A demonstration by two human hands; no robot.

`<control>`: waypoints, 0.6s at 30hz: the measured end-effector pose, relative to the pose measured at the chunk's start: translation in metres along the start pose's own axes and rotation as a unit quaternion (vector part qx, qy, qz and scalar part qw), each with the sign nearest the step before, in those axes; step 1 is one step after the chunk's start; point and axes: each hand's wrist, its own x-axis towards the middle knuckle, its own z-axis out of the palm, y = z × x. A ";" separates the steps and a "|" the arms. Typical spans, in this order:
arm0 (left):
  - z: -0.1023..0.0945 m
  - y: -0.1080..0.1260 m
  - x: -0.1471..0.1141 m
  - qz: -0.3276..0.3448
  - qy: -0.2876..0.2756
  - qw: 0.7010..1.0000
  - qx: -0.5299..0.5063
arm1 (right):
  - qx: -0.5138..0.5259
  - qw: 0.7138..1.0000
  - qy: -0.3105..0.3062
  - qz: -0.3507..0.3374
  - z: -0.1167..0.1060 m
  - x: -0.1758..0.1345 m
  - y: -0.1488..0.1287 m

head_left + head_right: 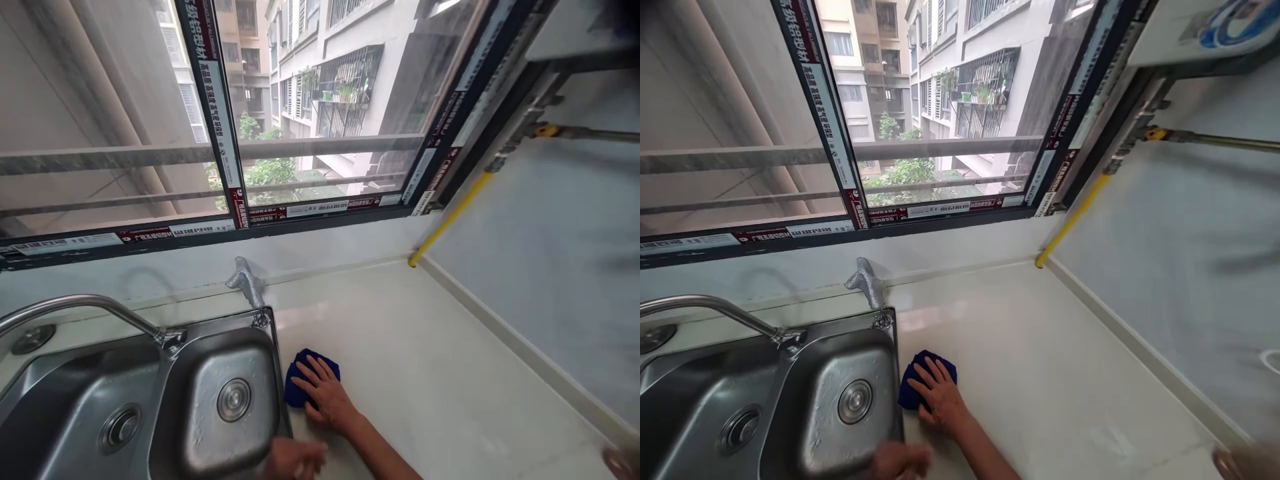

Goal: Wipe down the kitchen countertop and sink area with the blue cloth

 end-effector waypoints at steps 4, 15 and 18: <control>-0.036 -0.002 0.018 -0.065 0.151 0.986 0.024 | 0.013 1.000 0.000 0.005 0.012 -0.056 -0.029; -0.012 -0.036 0.097 0.063 0.056 0.972 0.222 | -0.001 0.997 0.041 0.070 0.052 -0.169 -0.097; -0.001 -0.044 0.099 0.064 0.058 0.960 0.265 | -0.045 0.987 0.095 0.121 0.061 -0.186 -0.104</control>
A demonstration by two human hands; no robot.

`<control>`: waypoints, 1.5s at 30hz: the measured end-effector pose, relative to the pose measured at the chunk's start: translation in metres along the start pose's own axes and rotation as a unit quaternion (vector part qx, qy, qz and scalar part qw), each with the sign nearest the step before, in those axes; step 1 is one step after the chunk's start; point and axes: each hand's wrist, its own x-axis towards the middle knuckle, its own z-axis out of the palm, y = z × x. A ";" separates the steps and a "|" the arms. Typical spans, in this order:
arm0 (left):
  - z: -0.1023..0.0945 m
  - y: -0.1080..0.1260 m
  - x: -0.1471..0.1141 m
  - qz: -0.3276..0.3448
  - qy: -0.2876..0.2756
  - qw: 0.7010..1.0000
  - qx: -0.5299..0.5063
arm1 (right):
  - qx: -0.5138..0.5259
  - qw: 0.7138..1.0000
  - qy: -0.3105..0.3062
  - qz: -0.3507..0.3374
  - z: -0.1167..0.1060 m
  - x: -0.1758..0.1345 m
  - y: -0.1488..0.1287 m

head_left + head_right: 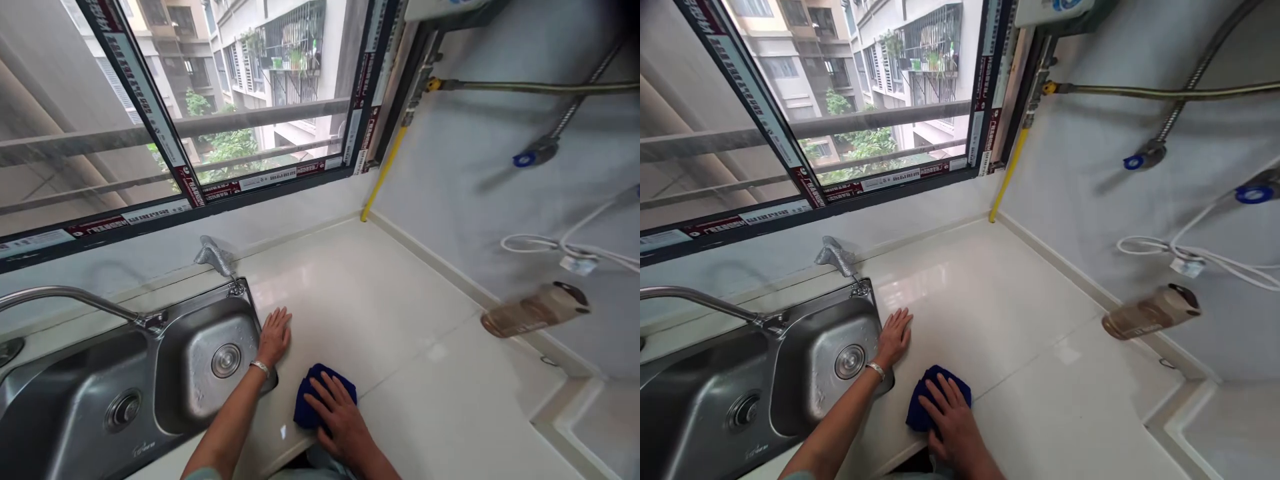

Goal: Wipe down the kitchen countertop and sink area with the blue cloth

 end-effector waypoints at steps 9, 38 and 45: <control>0.000 -0.003 0.001 0.036 -0.021 0.995 0.094 | -0.107 0.967 0.148 0.179 -0.014 -0.010 0.035; 0.002 0.008 0.044 -0.052 -0.106 0.983 0.138 | -0.032 0.953 0.123 0.276 -0.017 -0.004 0.033; 0.011 0.029 0.112 -0.122 -0.059 0.981 0.140 | -0.155 0.862 0.200 0.440 -0.020 -0.121 0.074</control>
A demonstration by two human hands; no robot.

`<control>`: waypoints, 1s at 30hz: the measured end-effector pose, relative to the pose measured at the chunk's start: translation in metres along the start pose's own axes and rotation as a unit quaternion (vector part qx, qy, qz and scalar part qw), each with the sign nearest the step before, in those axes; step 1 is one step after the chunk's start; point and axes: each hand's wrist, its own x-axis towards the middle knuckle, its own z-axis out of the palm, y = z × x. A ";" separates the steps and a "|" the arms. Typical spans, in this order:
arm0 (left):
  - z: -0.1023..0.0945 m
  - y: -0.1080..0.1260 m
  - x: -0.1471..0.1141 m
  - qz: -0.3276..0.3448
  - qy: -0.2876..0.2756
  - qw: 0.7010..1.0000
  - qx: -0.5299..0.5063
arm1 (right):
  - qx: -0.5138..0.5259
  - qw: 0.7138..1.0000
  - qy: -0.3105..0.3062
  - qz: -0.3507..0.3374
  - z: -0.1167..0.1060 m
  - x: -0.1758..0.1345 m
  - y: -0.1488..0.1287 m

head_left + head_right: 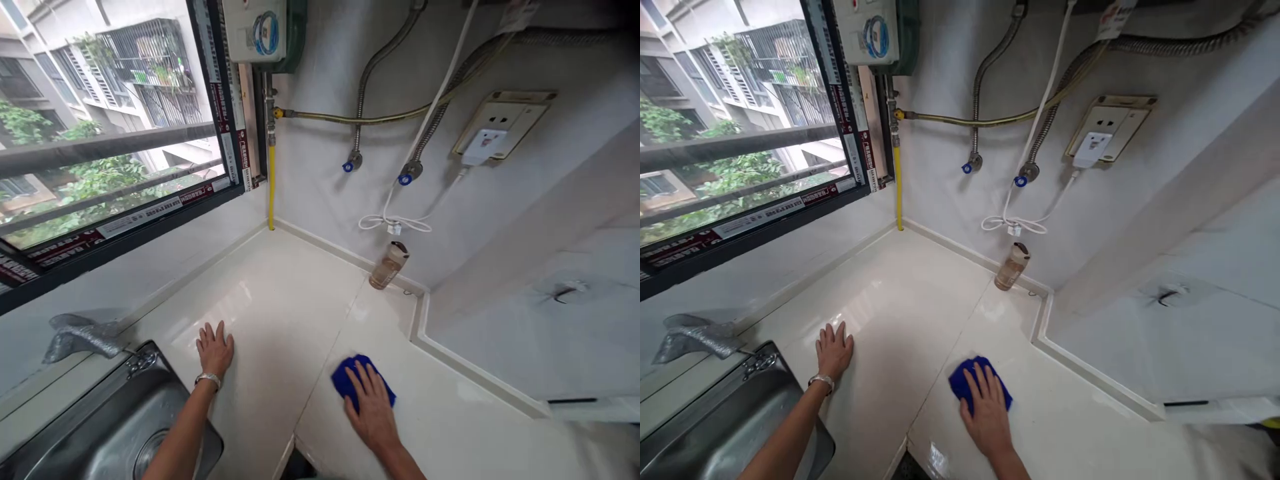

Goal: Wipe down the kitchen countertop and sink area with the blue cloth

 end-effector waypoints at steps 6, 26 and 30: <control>0.009 0.013 0.013 -0.047 0.049 0.998 -0.001 | -0.054 0.975 0.058 0.206 -0.006 -0.055 0.100; 0.023 0.011 0.005 -0.030 0.108 0.994 0.011 | 0.058 0.992 -0.049 -0.105 0.069 0.140 -0.158; 0.025 0.009 0.004 -0.028 0.113 0.993 0.014 | 0.104 0.971 -0.111 -0.183 0.076 0.194 -0.185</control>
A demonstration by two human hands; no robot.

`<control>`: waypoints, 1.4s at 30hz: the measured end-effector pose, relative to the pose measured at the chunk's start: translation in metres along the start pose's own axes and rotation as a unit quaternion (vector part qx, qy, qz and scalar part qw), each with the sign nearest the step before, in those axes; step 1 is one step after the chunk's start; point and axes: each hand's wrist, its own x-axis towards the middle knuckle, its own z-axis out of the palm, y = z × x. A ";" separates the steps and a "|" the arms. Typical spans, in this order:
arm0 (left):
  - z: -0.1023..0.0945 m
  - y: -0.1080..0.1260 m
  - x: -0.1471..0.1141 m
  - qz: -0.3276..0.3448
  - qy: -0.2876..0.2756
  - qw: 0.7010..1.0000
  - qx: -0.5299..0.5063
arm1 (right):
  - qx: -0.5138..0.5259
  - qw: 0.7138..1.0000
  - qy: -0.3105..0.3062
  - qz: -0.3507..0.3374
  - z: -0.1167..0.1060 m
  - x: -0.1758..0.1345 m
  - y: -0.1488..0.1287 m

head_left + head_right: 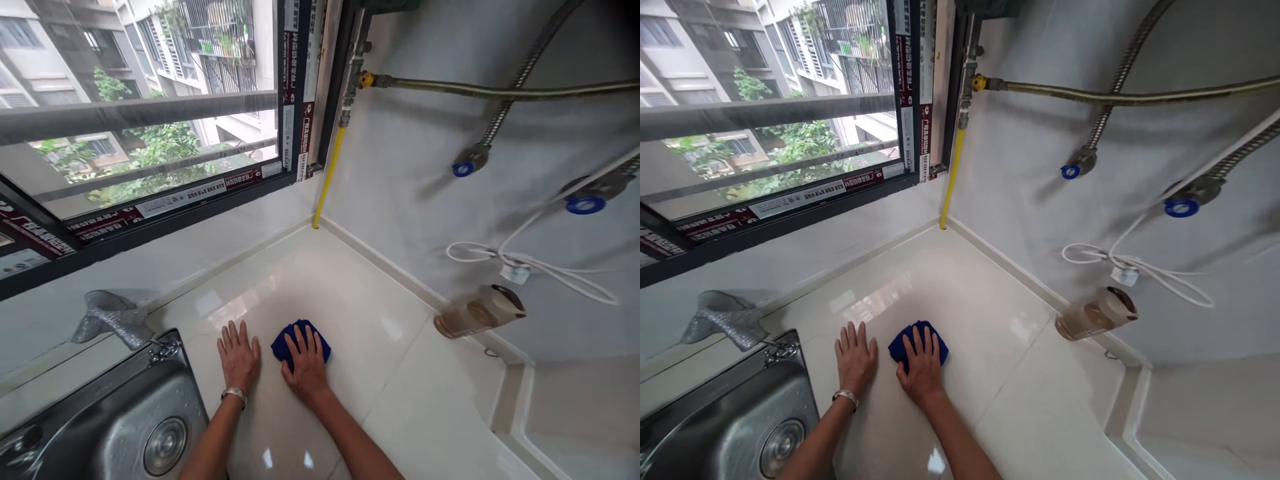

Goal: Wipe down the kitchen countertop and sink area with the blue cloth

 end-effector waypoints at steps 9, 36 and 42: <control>-0.002 -0.003 0.002 0.001 -0.009 1.000 0.006 | 0.015 0.999 0.048 0.015 -0.021 0.061 0.070; -0.009 0.006 0.007 -0.012 -0.012 1.000 0.012 | -0.181 0.934 0.196 0.239 -0.025 -0.182 0.124; -0.010 0.006 0.006 -0.005 -0.014 1.000 0.015 | -0.185 0.940 0.153 0.241 -0.051 -0.121 0.169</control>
